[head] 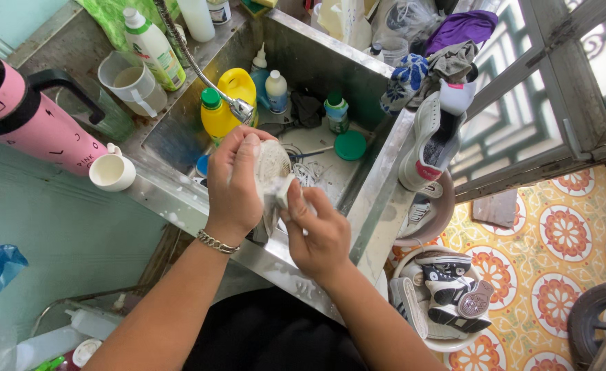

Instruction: The person cleans white sneakers in a sink by scrubbing the upper with a brush, applying liquid from a cup to the edges with a small brush, using a hairdryer on the material, and scrubbing the soles with a sponge.

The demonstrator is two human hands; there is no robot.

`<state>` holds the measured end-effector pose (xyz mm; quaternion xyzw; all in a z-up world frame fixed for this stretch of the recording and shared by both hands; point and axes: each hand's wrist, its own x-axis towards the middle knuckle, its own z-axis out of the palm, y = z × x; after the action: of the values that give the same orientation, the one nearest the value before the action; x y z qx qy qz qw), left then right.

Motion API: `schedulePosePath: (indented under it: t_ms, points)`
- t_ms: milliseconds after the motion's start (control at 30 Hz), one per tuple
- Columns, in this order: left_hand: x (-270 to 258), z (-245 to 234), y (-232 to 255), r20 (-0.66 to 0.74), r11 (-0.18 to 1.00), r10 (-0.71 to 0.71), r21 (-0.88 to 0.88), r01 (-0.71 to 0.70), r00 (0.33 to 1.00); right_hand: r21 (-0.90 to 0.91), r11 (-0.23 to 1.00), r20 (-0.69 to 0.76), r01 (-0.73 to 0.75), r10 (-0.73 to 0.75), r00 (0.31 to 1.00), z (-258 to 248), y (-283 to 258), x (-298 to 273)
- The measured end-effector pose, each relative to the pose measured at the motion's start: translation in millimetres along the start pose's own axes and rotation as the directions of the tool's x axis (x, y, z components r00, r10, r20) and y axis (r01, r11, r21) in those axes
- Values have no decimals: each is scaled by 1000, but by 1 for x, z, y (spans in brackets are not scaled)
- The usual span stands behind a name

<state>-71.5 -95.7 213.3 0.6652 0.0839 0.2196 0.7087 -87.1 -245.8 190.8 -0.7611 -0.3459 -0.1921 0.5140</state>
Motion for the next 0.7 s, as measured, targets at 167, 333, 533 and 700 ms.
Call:
schedulePosePath:
  t_ms: [167, 333, 533, 700]
  points:
    - [-5, 4, 3, -14, 975, 60, 216, -55, 998, -98, 994, 3, -40, 40, 999, -1, 1, 4]
    - [-3, 0, 6, -7, 995, 17, 96, -16, 1000, -95, 995, 3, -23, 23, 1000, 0, 4, -1]
    - [-2, -1, 4, -8, 990, 51, 135, -50, 999, -60, 996, 7, -63, 63, 998, 3, -6, -11]
    - [0, 0, 1, 2, 998, 17, 61, -17, 1000, -84, 994, 24, -67, 69, 997, -1, -1, -3]
